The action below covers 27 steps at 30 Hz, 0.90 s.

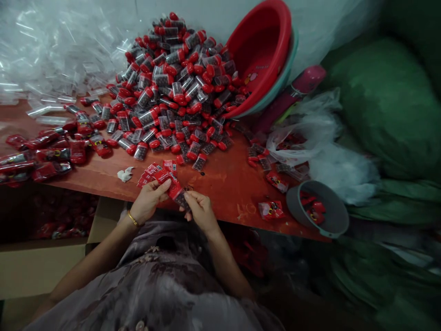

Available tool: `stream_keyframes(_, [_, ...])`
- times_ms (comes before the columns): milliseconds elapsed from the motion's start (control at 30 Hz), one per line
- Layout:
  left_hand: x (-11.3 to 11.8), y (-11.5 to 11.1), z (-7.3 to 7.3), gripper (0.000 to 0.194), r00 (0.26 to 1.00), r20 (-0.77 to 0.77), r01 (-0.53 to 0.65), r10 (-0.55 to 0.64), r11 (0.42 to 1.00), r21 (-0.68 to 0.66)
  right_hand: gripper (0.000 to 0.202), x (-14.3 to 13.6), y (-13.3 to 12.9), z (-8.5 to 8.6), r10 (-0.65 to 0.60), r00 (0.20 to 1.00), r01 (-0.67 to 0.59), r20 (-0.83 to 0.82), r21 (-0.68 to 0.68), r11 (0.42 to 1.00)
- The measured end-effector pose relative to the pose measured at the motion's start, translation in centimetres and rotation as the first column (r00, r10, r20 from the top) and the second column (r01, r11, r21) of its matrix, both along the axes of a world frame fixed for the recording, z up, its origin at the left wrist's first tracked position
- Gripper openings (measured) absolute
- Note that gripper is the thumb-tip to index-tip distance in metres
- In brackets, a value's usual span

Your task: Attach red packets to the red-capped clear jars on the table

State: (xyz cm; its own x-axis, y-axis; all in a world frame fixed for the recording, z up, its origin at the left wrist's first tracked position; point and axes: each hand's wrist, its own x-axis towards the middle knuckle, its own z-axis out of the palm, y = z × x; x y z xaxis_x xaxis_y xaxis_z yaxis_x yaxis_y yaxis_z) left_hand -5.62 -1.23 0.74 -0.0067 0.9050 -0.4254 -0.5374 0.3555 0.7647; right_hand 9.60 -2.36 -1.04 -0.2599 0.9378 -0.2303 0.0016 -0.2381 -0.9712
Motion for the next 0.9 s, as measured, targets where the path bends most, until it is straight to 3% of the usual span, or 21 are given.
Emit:
stream_keyframes(267, [-0.8, 0.1, 0.5, 0.045, 0.98, -0.195, -0.032, 0.028, 0.999, -0.019, 0.038, -0.1, 0.0, -0.4, 0.05, 0.997, -0.052, -0.055, -0.033, 0.998])
stream_keyframes(400, [-1.4, 0.5, 0.8, 0.049, 0.98, -0.194, -0.054, 0.041, 0.997, -0.061, 0.048, 0.2, -0.4, -0.8, 0.038, 0.997, -0.04, -0.071, -0.029, 0.999])
stream_keyframes(467, [-1.7, 0.7, 0.8, 0.05, 0.988, -0.15, -0.055, 0.039, 0.993, -0.104, 0.05, 0.7, -0.7, -0.8, 0.027, 1.0, -0.027, -0.009, 0.02, 0.999])
stream_keyframes(533, [-2.0, 0.8, 0.8, 0.05, 0.993, -0.111, -0.046, 0.032, 0.99, -0.131, 0.044, 1.2, -1.0, -0.4, 0.017, 0.994, -0.034, 0.111, 0.157, 0.987])
stream_keyframes(600, [-2.1, 0.9, 0.7, 0.05, 0.995, -0.093, -0.045, 0.032, 0.989, -0.138, 0.038, 1.7, -1.1, 0.1, -0.016, 0.969, -0.077, 0.248, 0.361, 0.929])
stream_keyframes(700, [-2.1, 0.8, 0.6, 0.047, 0.994, -0.103, -0.041, 0.028, 0.991, -0.13, 0.035, 2.0, -1.1, 0.9, -0.084, 0.922, -0.178, 0.378, 0.604, 0.777])
stream_keyframes(800, [-1.9, 0.6, 0.6, 0.044, 0.992, -0.125, -0.02, 0.007, 0.994, -0.104, 0.038, 1.8, -1.0, 1.1, -0.091, 0.898, -0.265, 0.431, 0.695, 0.668])
stream_keyframes(900, [-1.8, 0.5, 0.8, 0.045, 0.991, -0.137, -0.004, -0.009, 0.996, -0.09, 0.041, 1.5, -0.8, 0.8, -0.094, 0.888, -0.301, 0.45, 0.724, 0.62])
